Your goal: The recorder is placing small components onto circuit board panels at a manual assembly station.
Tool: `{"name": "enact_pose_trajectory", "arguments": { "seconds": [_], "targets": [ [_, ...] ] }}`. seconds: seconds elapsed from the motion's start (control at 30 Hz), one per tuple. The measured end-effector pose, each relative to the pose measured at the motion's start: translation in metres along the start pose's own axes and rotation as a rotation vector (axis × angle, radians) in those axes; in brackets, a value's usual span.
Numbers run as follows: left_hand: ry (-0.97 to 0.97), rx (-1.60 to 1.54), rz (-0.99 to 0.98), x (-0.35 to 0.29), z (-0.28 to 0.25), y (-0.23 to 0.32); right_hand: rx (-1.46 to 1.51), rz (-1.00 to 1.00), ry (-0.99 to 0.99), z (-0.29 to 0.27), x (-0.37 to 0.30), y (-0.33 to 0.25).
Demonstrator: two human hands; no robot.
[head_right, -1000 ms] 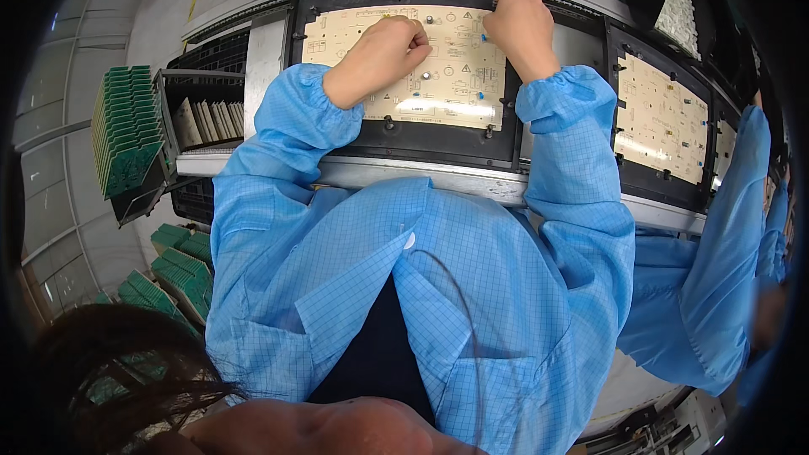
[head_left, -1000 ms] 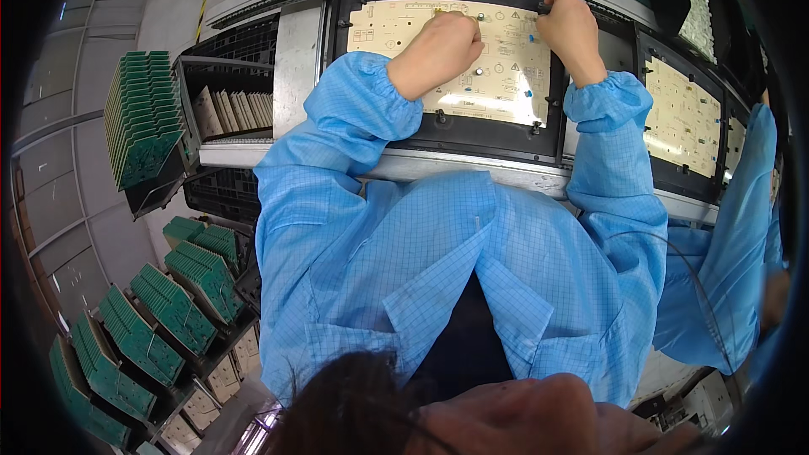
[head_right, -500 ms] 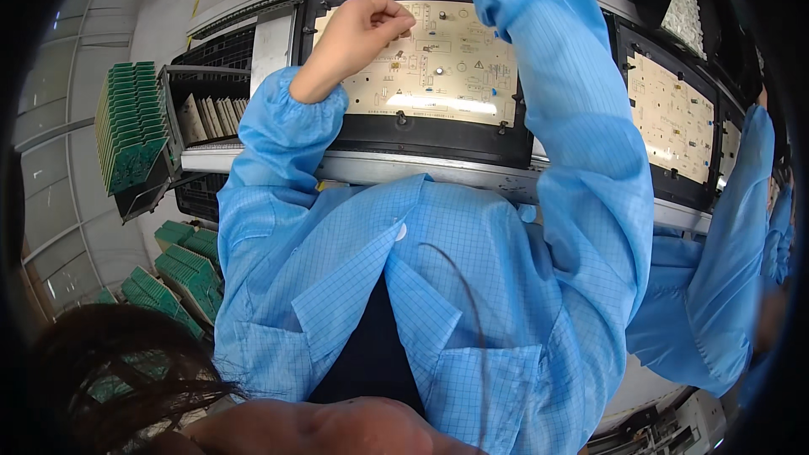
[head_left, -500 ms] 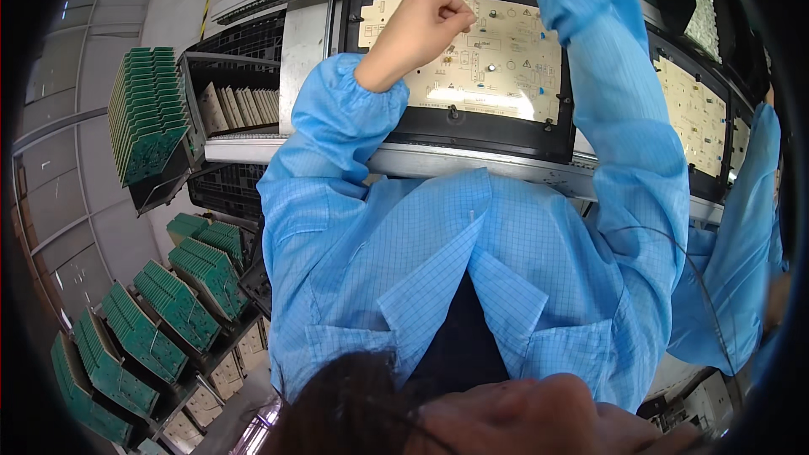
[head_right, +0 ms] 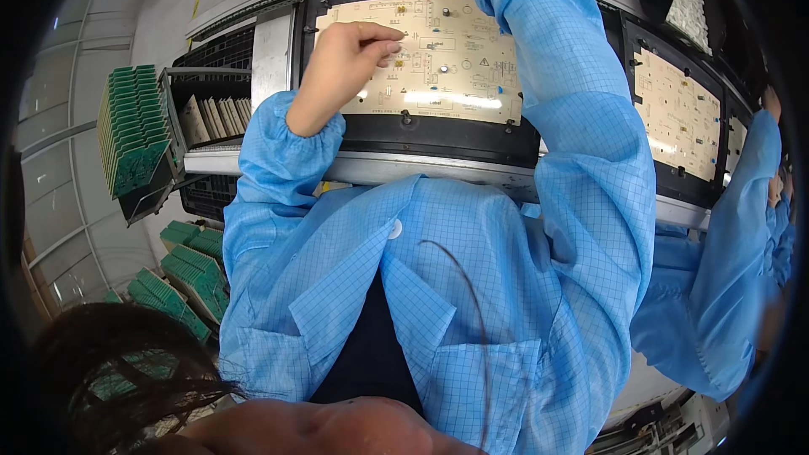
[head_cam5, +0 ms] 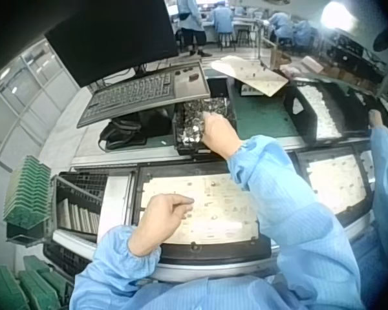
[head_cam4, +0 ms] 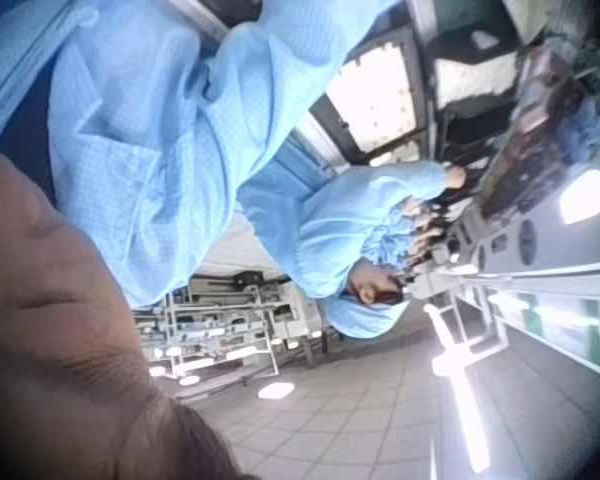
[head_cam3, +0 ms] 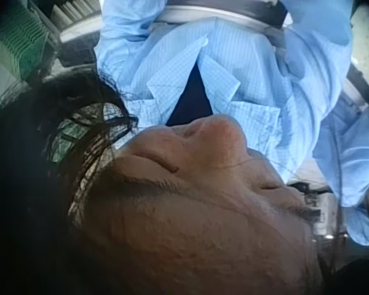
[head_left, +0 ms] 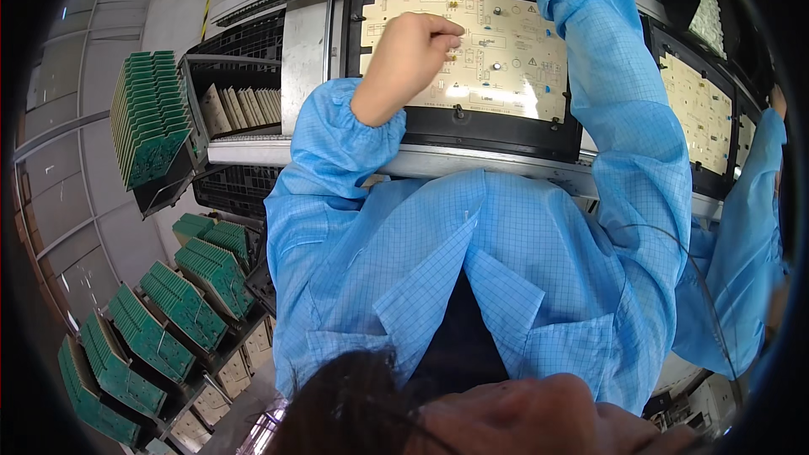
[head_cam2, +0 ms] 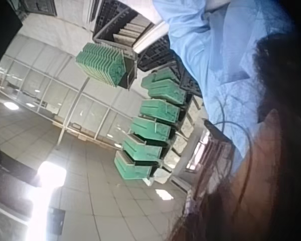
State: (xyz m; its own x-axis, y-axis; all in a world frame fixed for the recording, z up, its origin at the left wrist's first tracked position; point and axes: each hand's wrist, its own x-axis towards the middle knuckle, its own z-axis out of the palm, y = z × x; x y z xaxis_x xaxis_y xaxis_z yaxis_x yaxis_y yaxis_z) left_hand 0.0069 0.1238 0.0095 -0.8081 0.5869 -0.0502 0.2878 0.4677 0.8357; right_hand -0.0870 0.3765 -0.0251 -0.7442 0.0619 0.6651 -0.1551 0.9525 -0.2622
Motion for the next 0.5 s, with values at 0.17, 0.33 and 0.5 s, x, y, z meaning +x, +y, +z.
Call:
{"name": "enact_pose_trajectory", "arguments": {
  "seconds": [0.17,0.33,0.5],
  "targets": [
    [-0.06,0.02,0.213,0.011,0.047,0.02,0.273,0.176,-0.04,-0.052,0.001,-0.018],
    [-0.152,0.072,0.312,0.026,0.087,0.019,0.425,0.361,-0.095,-0.109,-0.03,-0.033],
    [-0.194,0.103,0.308,0.033,0.107,0.019,0.657,0.698,-0.227,-0.158,-0.088,-0.015]
  ]
}}
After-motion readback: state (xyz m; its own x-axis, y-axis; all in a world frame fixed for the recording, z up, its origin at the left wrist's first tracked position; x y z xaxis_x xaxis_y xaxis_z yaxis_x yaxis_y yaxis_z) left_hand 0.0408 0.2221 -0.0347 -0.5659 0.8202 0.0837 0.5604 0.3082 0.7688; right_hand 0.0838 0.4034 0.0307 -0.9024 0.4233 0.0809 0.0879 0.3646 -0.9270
